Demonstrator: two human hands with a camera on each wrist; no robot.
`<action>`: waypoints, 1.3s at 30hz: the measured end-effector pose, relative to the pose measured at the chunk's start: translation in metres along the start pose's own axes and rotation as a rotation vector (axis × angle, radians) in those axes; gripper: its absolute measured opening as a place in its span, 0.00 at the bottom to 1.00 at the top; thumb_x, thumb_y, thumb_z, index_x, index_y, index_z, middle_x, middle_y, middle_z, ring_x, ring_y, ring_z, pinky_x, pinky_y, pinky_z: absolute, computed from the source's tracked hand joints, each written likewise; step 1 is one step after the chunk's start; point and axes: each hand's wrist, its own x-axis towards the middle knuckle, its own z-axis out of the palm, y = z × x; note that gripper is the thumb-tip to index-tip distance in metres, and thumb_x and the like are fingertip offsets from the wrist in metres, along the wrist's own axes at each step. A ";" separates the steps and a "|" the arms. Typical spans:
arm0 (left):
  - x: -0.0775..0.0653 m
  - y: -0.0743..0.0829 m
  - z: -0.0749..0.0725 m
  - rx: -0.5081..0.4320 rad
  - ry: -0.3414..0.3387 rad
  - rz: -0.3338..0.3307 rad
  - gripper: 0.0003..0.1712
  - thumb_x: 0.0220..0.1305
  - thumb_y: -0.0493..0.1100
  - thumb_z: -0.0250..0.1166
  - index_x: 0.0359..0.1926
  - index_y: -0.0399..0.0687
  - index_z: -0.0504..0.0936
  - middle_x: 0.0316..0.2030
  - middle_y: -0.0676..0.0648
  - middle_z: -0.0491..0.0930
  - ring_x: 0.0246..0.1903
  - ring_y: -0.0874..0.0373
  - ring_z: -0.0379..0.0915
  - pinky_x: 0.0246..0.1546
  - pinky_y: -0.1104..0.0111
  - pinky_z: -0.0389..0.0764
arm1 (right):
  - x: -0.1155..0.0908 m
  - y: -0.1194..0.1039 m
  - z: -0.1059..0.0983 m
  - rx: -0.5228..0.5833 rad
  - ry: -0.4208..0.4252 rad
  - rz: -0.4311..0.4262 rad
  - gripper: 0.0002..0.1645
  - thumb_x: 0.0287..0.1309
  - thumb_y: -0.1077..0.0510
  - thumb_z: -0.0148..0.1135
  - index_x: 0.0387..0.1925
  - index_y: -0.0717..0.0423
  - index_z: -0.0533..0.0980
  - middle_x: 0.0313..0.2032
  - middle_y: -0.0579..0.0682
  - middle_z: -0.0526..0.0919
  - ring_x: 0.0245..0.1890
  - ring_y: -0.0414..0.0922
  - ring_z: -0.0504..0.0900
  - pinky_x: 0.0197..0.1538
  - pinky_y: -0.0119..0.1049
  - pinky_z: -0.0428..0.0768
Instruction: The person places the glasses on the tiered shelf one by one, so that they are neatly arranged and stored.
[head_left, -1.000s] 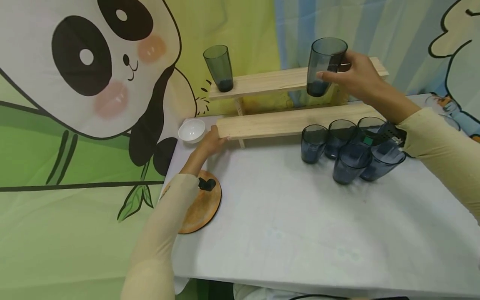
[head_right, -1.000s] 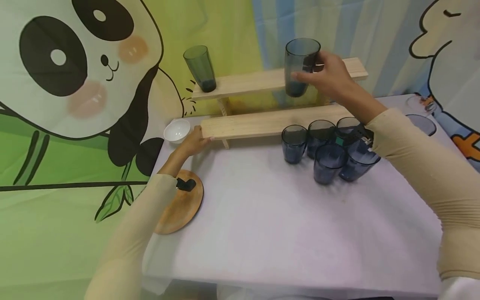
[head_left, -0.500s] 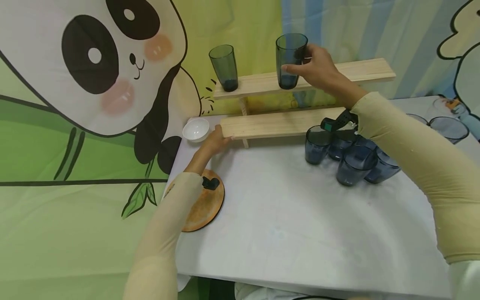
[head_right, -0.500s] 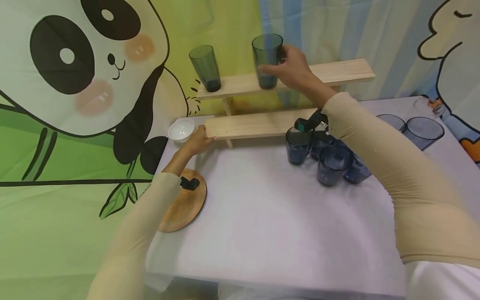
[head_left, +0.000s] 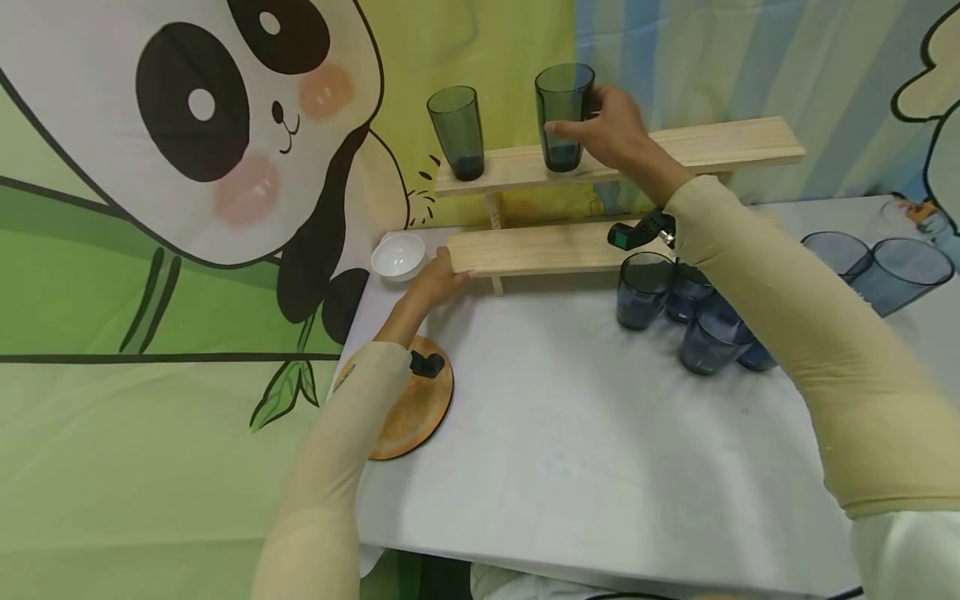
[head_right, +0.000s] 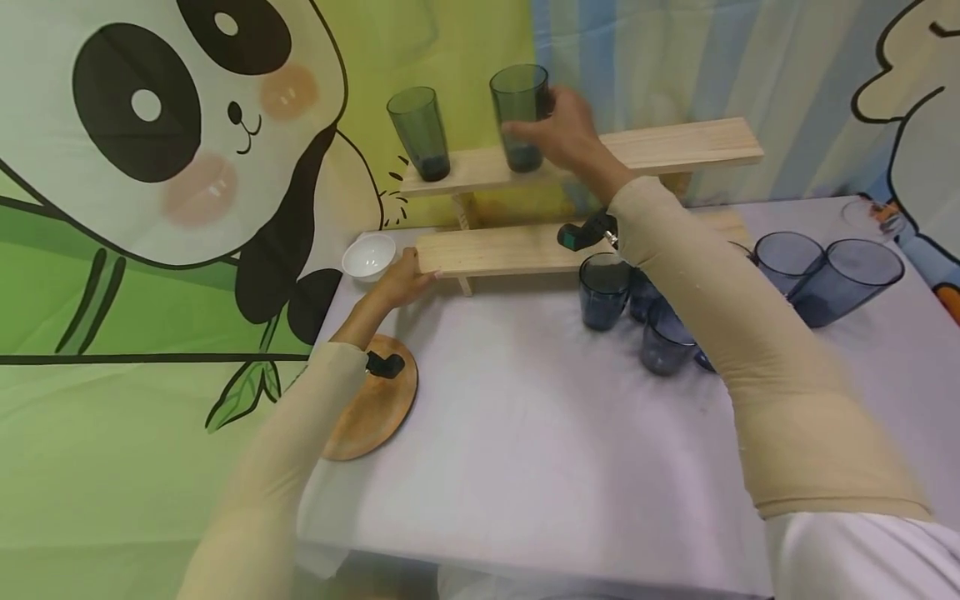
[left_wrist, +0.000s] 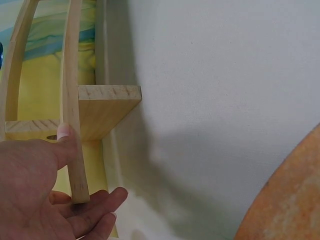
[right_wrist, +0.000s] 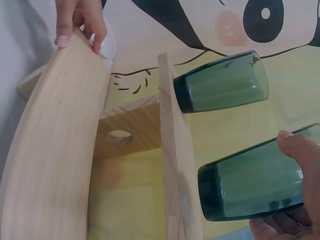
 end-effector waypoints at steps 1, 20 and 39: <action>-0.001 0.000 0.000 0.003 0.001 -0.001 0.49 0.79 0.55 0.61 0.79 0.27 0.46 0.72 0.22 0.64 0.72 0.32 0.65 0.73 0.49 0.67 | 0.002 0.000 0.002 0.012 0.004 -0.003 0.57 0.66 0.33 0.68 0.83 0.52 0.54 0.81 0.51 0.60 0.79 0.46 0.62 0.77 0.40 0.65; 0.000 0.009 0.004 0.049 -0.002 0.007 0.48 0.79 0.55 0.60 0.79 0.27 0.47 0.71 0.22 0.65 0.71 0.32 0.66 0.72 0.48 0.68 | 0.020 -0.002 0.024 0.043 -0.005 0.115 0.62 0.65 0.30 0.66 0.86 0.47 0.44 0.84 0.46 0.51 0.82 0.43 0.54 0.79 0.38 0.63; 0.006 0.014 0.010 0.030 -0.013 0.026 0.49 0.79 0.56 0.60 0.79 0.29 0.47 0.71 0.23 0.66 0.71 0.32 0.67 0.72 0.48 0.68 | 0.007 0.010 0.004 -0.145 -0.052 -0.005 0.66 0.66 0.30 0.65 0.86 0.52 0.39 0.85 0.53 0.46 0.83 0.51 0.51 0.82 0.47 0.57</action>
